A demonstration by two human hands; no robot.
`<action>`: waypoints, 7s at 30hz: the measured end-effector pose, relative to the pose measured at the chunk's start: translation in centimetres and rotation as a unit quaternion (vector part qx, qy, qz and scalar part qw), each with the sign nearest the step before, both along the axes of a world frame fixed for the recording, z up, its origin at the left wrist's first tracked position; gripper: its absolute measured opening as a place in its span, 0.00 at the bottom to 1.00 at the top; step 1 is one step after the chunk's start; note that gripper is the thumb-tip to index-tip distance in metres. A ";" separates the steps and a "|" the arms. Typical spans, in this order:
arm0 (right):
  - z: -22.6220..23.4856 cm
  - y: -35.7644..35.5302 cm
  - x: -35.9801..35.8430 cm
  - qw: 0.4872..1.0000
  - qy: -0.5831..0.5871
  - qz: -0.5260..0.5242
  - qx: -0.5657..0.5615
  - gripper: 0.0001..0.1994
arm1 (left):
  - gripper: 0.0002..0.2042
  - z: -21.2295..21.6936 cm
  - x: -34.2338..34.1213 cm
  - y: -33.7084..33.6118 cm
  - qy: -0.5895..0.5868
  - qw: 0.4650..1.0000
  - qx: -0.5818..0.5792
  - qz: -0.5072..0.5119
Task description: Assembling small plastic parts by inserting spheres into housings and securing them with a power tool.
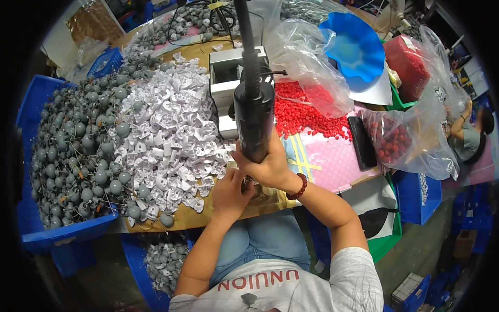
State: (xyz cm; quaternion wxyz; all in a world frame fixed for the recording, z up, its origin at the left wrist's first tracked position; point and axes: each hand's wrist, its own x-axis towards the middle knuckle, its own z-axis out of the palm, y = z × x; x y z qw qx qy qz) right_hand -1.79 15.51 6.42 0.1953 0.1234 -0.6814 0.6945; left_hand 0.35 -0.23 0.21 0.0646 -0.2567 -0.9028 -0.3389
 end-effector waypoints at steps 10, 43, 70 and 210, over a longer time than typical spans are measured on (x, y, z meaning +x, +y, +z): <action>-2.2 0.1 1.7 0.999 0.008 0.009 0.047 0.15 | 0.16 -0.1 -0.2 -0.1 -0.013 1.000 0.023 -0.016; -4.8 -0.9 3.6 0.990 0.048 -0.044 0.123 0.30 | 0.19 0.3 -0.6 -0.1 -0.112 0.992 0.051 -0.035; -3.5 -2.4 3.6 0.989 0.049 -0.059 0.130 0.35 | 0.17 -0.7 -0.2 -0.4 -0.127 0.990 0.055 -0.004; -6.6 2.8 5.6 0.869 0.101 0.005 0.484 0.19 | 0.19 4.7 0.5 -21.5 0.064 0.926 -0.193 0.319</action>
